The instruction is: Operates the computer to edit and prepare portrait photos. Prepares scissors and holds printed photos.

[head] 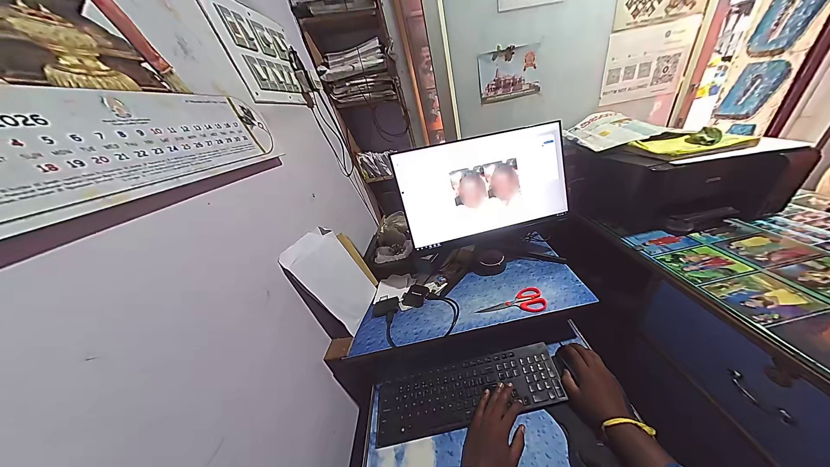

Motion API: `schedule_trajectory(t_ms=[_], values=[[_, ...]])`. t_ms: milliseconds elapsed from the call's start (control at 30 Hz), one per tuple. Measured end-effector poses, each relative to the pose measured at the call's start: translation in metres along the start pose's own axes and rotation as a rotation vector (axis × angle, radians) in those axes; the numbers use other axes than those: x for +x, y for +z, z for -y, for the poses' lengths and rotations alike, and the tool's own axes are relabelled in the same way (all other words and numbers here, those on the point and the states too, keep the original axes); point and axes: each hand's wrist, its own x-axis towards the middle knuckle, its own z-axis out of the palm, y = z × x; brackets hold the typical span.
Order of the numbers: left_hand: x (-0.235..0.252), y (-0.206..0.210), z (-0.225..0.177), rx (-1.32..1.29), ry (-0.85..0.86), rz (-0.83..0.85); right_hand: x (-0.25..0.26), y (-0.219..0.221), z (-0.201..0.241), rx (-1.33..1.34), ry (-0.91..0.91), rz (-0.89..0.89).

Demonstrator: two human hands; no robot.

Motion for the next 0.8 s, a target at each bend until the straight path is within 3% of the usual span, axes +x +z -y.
schedule_trajectory(t_ms=[167, 267, 300, 333, 400, 533, 667, 800], values=[[-0.001, -0.006, -0.005, 0.000, -0.039, -0.026, 0.001, -0.001, 0.001, 0.007, 0.014, 0.025], [-0.004, 0.001, -0.004, 0.095, -0.029, -0.393, 0.000, -0.002, 0.002, 0.012, 0.015, 0.020], [-0.004, 0.001, -0.003, 0.128, -0.060, -0.438, 0.000, -0.002, 0.002, 0.011, 0.017, 0.021], [-0.005, 0.000, -0.003, 0.152, -0.110, -0.385, 0.000, -0.002, 0.002, 0.010, 0.017, 0.020], [-0.003, -0.005, -0.003, 0.167, -0.209, -0.121, 0.000, 0.001, 0.000, 0.012, 0.008, 0.002], [-0.004, -0.005, -0.003, 0.123, -0.152, -0.151, 0.002, 0.005, -0.006, 0.009, -0.019, -0.029], [-0.005, -0.010, -0.001, 0.000, -0.063, 0.032, 0.002, 0.007, -0.005, -0.006, -0.017, -0.019], [-0.004, -0.010, 0.000, -0.024, -0.052, 0.064, 0.001, 0.004, -0.004, 0.002, 0.004, 0.001]])
